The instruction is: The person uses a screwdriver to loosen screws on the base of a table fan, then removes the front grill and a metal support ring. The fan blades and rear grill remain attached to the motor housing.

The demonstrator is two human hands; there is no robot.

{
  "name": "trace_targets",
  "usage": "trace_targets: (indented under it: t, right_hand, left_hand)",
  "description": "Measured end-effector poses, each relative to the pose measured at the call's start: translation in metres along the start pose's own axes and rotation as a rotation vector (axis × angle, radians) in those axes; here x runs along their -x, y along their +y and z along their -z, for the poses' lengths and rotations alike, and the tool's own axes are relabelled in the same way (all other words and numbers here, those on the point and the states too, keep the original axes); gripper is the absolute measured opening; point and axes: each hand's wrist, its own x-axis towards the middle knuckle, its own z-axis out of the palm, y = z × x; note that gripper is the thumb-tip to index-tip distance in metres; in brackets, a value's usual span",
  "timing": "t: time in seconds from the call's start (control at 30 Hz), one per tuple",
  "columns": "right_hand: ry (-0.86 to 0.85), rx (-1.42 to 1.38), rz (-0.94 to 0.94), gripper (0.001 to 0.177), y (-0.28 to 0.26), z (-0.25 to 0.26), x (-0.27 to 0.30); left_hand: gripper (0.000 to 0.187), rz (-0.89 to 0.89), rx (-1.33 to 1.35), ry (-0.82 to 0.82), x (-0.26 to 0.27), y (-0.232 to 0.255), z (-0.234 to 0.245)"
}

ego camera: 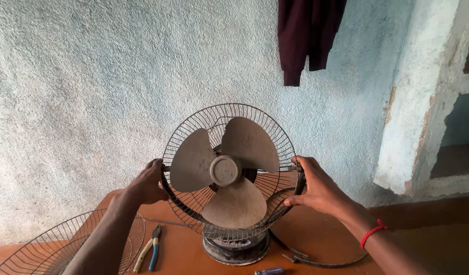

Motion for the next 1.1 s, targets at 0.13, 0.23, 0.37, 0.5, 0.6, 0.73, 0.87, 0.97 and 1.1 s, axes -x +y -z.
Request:
trace_targets:
  t: [0.13,0.23,0.37,0.5,0.6,0.73,0.87,0.97,1.1]
  right_hand:
    - [-0.027,0.041,-0.104,0.121,0.000,-0.001,-0.004]
    - [-0.030,0.093,-0.081,0.137,0.002,-0.001,-0.011]
    - [-0.072,0.113,-0.118,0.121,0.007,-0.001,-0.017]
    - [-0.045,0.123,-0.089,0.117,0.008,0.000,-0.020]
    - [-0.055,0.127,-0.114,0.117,0.006,-0.002,-0.019]
    - [-0.027,0.119,-0.116,0.115,0.004,-0.005,-0.013]
    - [0.047,0.076,-0.088,0.111,0.004,-0.012,-0.009]
    - [0.117,0.053,-0.050,0.108,0.007,-0.019,-0.008]
    - [0.190,0.019,-0.055,0.102,0.014,-0.028,-0.009]
  left_hand:
    - [0.102,-0.057,0.028,-0.013,-0.009,-0.011,0.003]
    - [0.096,0.035,-0.029,-0.054,-0.012,-0.007,0.008]
    - [0.098,0.027,0.023,-0.029,0.000,-0.002,0.018]
    - [0.102,0.029,0.060,0.003,0.012,0.000,0.023]
    - [0.104,0.064,0.100,0.012,0.016,0.000,0.020]
    - [0.103,0.049,0.168,0.088,0.017,-0.001,0.009]
    - [0.100,-0.007,0.259,0.207,0.023,-0.003,-0.003]
    - [0.095,-0.005,0.352,0.263,0.028,0.002,-0.006]
    - [0.088,0.064,0.422,0.285,0.040,0.012,-0.007]
